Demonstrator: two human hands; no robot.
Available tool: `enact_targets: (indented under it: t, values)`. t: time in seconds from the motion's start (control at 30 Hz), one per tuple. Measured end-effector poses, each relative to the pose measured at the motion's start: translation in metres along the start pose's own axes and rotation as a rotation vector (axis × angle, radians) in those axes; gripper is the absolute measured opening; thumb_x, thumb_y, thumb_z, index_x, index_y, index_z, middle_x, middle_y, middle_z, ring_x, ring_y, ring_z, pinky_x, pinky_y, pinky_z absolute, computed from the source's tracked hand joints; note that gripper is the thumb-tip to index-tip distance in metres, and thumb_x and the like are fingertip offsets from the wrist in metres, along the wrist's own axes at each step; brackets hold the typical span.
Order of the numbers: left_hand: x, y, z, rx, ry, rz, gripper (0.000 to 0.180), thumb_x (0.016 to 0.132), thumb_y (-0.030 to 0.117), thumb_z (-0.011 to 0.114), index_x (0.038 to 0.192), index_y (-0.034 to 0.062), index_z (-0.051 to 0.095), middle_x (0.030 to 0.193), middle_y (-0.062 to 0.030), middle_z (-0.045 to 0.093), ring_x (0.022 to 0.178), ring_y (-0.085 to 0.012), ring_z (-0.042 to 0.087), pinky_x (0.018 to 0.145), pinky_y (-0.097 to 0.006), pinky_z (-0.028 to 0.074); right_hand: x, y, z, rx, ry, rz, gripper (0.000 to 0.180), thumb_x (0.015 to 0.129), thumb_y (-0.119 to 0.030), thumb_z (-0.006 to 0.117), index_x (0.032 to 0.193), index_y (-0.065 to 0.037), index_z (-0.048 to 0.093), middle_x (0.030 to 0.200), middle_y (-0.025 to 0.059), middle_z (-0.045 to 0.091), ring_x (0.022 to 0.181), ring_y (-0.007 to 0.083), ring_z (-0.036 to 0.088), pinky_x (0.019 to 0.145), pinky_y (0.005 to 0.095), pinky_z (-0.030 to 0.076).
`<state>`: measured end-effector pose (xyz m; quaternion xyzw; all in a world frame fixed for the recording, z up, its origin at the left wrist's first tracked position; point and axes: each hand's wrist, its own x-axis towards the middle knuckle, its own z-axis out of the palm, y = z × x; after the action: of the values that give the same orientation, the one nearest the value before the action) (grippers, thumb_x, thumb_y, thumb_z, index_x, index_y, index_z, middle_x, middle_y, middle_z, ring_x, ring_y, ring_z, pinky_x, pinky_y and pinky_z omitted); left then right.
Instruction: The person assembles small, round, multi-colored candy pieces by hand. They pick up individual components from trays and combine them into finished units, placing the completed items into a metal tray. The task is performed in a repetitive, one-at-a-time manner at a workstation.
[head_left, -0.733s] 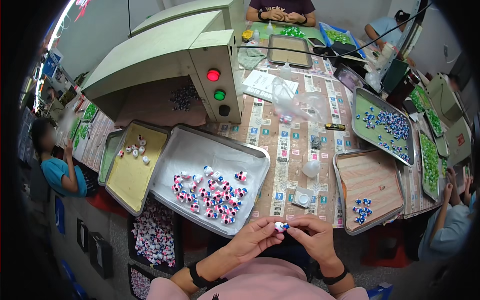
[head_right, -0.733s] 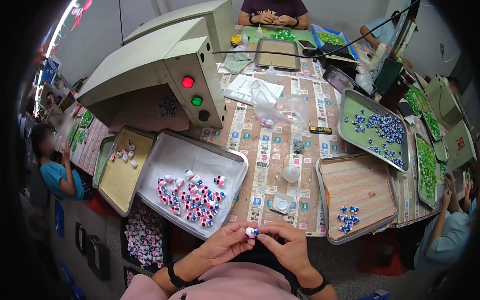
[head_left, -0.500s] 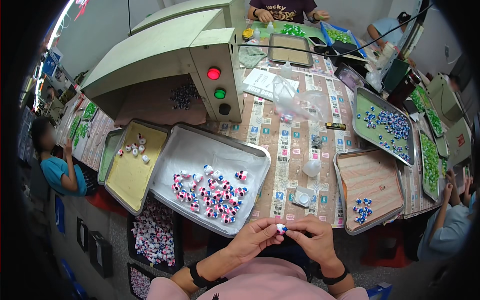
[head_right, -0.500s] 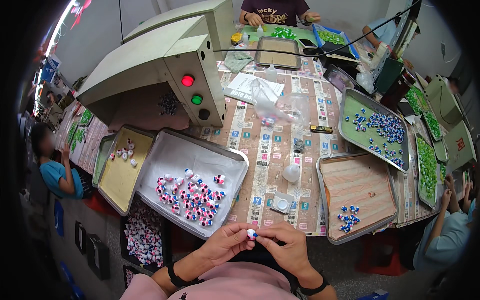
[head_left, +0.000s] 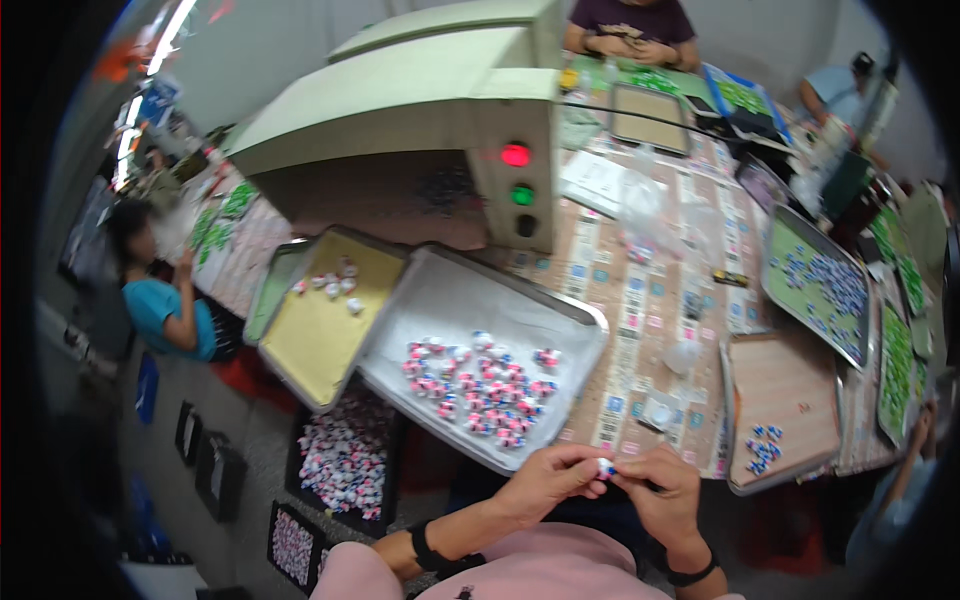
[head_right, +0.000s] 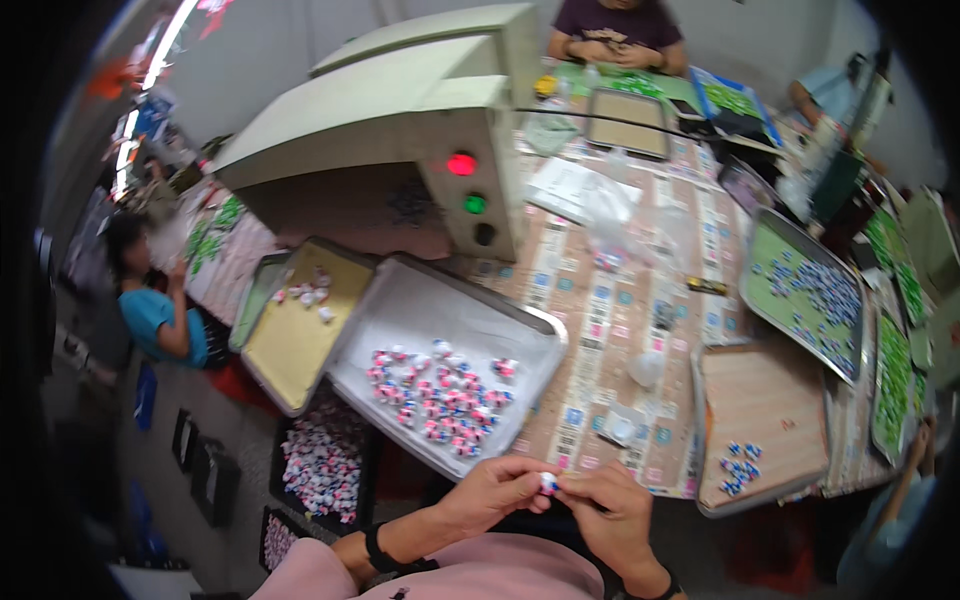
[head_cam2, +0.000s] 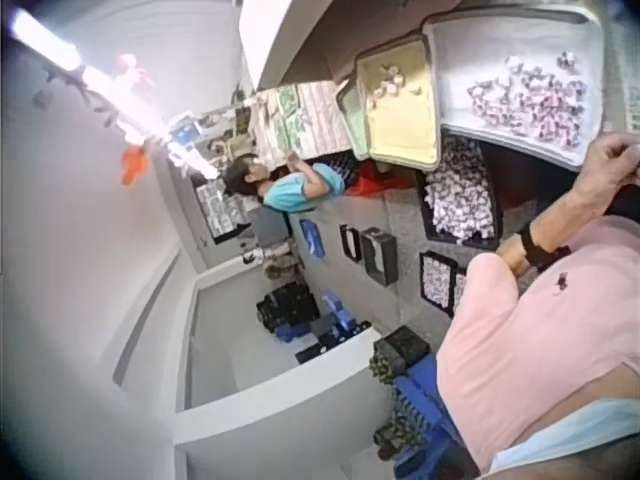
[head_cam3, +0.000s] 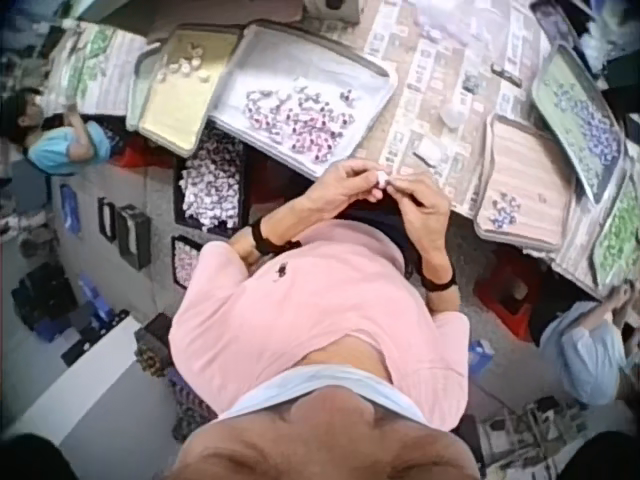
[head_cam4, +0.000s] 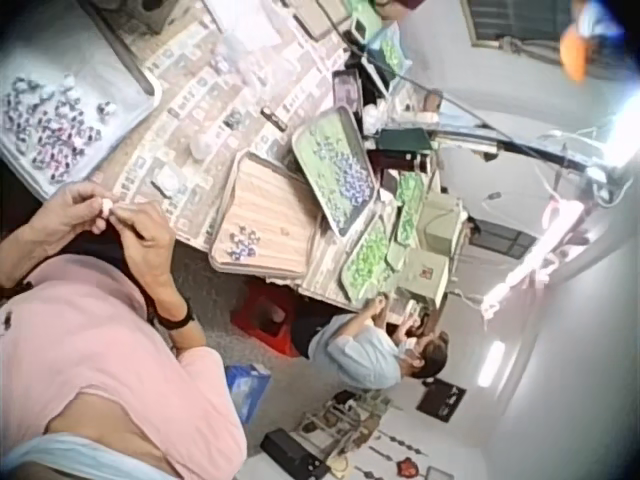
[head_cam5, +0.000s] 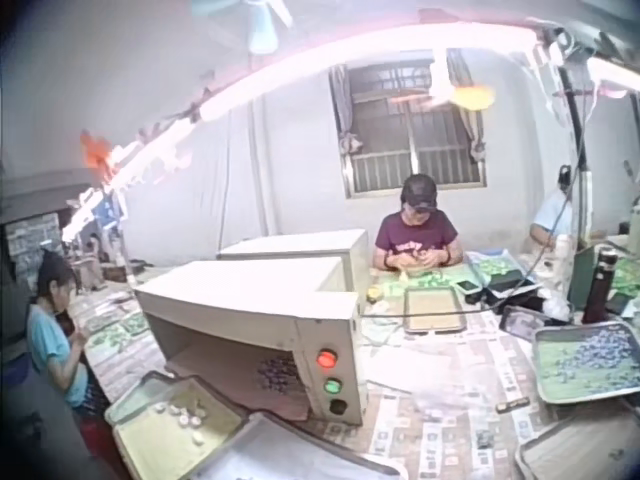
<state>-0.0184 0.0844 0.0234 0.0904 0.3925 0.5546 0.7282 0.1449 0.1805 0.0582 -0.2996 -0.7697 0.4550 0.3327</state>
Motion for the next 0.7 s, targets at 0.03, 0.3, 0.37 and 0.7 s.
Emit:
enact_targets:
  t: [0.03, 0.3, 0.37, 0.7]
  values:
    - [0.001, 0.005, 0.000, 0.061, -0.015, 0.028, 0.031, 0.097, 0.016, 0.057, 0.122, -0.0009, 0.057, 0.099, -0.0068, 0.065, 0.084, -0.0108, 0.064, 0.078, -0.024, 0.055, 0.000, 0.002, 0.000, 0.005, 0.001, -0.027, 0.020, 0.068, 0.006, 0.076, 0.085, -0.003, 0.072, 0.081, 0.0086, 0.070, 0.074, 0.0185, 0.063, 0.065, 0.0280, 0.047]
    - [-0.013, 0.061, -0.031, 1.273, 0.294, 0.765, 0.026, 0.089, 0.013, 0.064, 0.112, 0.0035, 0.064, 0.097, -0.0072, 0.063, 0.086, -0.0205, 0.060, 0.076, -0.031, 0.047, -0.001, -0.006, 0.008, 0.068, 0.029, 0.065, 0.019, 0.079, 0.000, 0.069, 0.098, 0.001, 0.070, 0.102, 0.0121, 0.067, 0.088, 0.0169, 0.062, 0.071, 0.0258, 0.048]
    - [-0.013, 0.067, -0.050, 1.535, 0.402, 0.918, 0.025, 0.085, 0.012, 0.066, 0.109, 0.0048, 0.065, 0.098, -0.0092, 0.062, 0.092, -0.0269, 0.058, 0.083, -0.035, 0.045, -0.004, -0.001, 0.004, 0.065, 0.024, 0.091, 0.018, 0.080, 0.001, 0.068, 0.098, 0.002, 0.070, 0.099, 0.0113, 0.067, 0.087, 0.0161, 0.061, 0.070, 0.0251, 0.047]
    - [-0.024, 0.135, -0.114, 1.540, 0.813, 1.141, 0.035, 0.078, 0.010, 0.070, 0.112, 0.0055, 0.062, 0.113, -0.0137, 0.059, 0.110, -0.0327, 0.051, 0.097, -0.041, 0.040, -0.007, -0.005, -0.008, -0.047, -0.006, 0.086, 0.014, 0.088, 0.000, 0.063, 0.100, 0.000, 0.069, 0.099, 0.0081, 0.067, 0.089, 0.0159, 0.063, 0.070, 0.0251, 0.048]
